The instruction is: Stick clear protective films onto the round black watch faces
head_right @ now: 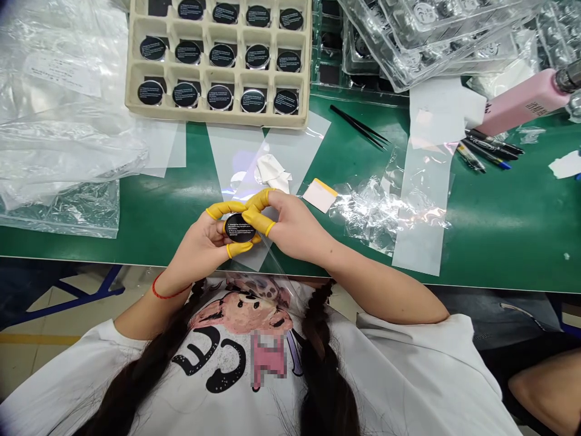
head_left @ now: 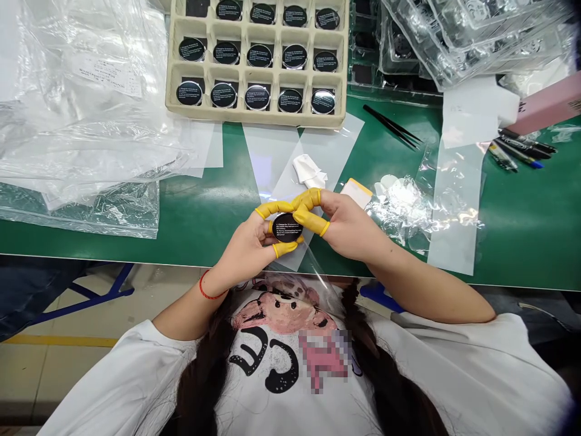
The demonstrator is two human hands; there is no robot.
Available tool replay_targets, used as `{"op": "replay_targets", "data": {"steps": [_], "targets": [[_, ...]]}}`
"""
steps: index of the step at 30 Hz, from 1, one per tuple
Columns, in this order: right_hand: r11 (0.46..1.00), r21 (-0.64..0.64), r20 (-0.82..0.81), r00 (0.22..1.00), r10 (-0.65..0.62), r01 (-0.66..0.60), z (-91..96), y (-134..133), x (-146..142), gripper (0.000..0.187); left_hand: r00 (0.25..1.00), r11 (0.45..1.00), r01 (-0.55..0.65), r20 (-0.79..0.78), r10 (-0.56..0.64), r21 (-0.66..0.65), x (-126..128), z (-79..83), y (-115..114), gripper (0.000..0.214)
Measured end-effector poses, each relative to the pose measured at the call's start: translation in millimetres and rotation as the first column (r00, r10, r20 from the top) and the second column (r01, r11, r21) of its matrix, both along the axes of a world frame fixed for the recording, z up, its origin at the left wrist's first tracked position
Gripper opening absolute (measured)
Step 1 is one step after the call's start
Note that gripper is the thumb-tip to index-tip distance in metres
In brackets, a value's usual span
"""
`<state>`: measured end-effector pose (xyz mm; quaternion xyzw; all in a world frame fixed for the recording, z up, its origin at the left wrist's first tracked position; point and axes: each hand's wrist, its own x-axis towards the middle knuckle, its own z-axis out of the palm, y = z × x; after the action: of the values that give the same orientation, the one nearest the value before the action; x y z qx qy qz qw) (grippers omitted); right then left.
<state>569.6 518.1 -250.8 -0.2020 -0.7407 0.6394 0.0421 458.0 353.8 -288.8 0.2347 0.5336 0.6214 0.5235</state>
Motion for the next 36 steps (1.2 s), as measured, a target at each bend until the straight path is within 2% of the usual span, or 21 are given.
{"op": "replay_targets", "data": {"steps": [8, 18, 36], "targets": [[1.000, 0.025, -0.039, 0.999, -0.014, 0.015, -0.6, -2.1, -1.5, 0.015, 1.000, 1.000, -0.023, -0.004, 0.023, -0.021, 0.5, 1.9, 1.0, 0.059], [0.990, 0.143, -0.057, 0.998, 0.011, -0.002, -1.1, -3.3, -1.1, 0.012, 0.999, 1.000, -0.021, -0.034, 0.021, -0.005, 0.3, -0.6, 0.8, 0.059], [0.979, 0.202, -0.050, 0.999, 0.000, 0.010, -1.4, -4.3, -2.1, 0.013, 0.998, 1.000, -0.019, -0.053, 0.018, -0.015, 0.1, 2.5, 3.8, 0.055]]}}
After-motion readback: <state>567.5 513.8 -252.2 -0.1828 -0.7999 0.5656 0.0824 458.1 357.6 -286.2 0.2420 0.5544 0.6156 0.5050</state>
